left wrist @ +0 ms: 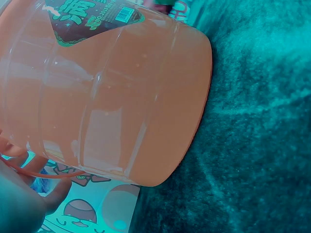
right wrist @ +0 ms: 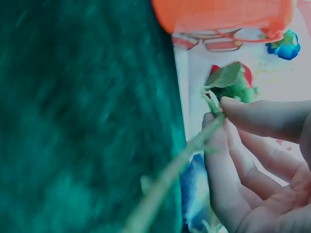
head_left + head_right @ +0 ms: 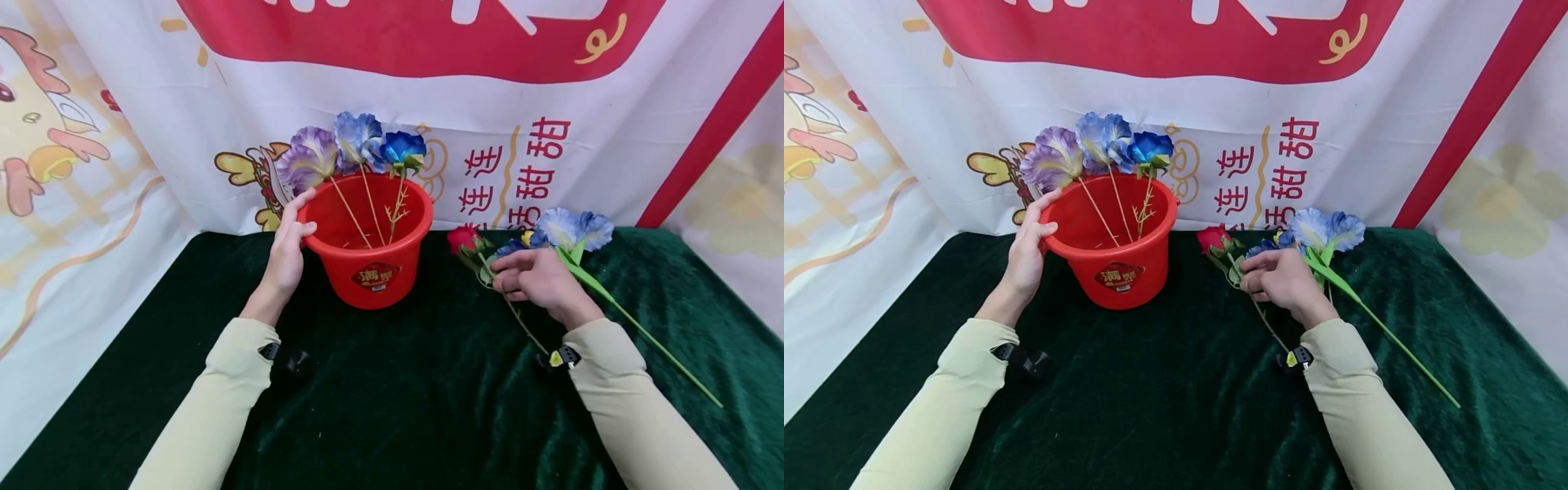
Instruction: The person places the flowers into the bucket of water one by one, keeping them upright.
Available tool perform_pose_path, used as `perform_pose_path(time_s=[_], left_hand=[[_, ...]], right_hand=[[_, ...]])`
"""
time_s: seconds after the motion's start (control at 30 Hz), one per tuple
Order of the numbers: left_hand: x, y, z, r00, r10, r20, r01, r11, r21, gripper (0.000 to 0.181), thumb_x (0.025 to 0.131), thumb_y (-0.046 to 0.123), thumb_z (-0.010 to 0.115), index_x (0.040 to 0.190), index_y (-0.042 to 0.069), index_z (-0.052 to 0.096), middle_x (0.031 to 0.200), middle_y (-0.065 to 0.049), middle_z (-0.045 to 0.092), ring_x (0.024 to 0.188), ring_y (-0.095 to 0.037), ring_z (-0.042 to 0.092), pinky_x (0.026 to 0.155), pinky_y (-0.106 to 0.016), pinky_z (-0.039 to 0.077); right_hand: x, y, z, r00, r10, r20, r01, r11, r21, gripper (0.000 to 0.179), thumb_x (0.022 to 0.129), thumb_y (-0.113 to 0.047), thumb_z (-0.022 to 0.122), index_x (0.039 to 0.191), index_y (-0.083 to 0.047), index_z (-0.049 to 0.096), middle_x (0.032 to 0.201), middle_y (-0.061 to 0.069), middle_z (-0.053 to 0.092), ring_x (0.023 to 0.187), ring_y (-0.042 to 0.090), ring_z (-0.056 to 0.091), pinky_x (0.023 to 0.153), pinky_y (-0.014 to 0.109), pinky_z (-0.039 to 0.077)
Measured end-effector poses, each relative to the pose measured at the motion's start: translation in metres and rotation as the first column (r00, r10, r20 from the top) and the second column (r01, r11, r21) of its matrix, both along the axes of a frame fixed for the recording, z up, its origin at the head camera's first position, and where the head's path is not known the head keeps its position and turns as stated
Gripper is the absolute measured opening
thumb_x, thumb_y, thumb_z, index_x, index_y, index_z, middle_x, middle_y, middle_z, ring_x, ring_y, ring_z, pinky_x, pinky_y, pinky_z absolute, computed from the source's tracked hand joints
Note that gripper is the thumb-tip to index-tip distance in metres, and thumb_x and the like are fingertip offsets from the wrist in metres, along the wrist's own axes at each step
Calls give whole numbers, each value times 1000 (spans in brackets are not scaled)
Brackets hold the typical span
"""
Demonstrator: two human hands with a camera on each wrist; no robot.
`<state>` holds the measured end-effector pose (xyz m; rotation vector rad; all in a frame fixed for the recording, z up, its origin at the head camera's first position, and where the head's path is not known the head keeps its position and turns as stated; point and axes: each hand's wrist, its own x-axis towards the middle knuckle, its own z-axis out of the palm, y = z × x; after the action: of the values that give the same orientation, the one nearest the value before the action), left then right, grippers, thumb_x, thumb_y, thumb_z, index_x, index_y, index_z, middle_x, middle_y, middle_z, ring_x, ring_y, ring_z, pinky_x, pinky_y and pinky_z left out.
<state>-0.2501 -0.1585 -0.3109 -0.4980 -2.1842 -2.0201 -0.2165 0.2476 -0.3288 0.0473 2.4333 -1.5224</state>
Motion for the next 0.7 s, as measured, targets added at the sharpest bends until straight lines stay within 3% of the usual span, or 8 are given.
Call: perform_pose_path(time_s=[0.17, 0.43, 0.7], left_hand=[[0, 0, 1, 1000, 2, 3, -2, 1000, 4, 64, 103, 12, 30, 166, 12, 25, 174, -4, 25, 156, -28, 29, 133, -54, 23], [0, 0, 0, 1000, 4, 3, -4, 1000, 7, 64, 103, 12, 30, 166, 11, 25, 174, -4, 24, 156, -28, 29, 133, -54, 23], [0, 0, 0, 1000, 2, -1, -2, 1000, 8, 64, 103, 12, 30, 166, 11, 25, 174, -4, 25, 156, -28, 30, 133, -54, 23]], right_hand=[[3, -6, 8, 1000, -26, -11, 24, 994, -111, 43, 100, -11, 71, 140, 2, 65, 118, 5, 77, 94, 7, 76, 87, 34, 66], [6, -12, 14, 996, -88, -15, 82, 967, -241, 44, 101, -13, 70, 141, 6, 63, 99, -12, 78, 90, 6, 76, 83, 30, 66], [8, -12, 15, 993, -116, -2, 109, 944, -311, 45, 103, -11, 67, 142, 9, 59, 97, -12, 81, 88, 5, 78, 82, 29, 65]])
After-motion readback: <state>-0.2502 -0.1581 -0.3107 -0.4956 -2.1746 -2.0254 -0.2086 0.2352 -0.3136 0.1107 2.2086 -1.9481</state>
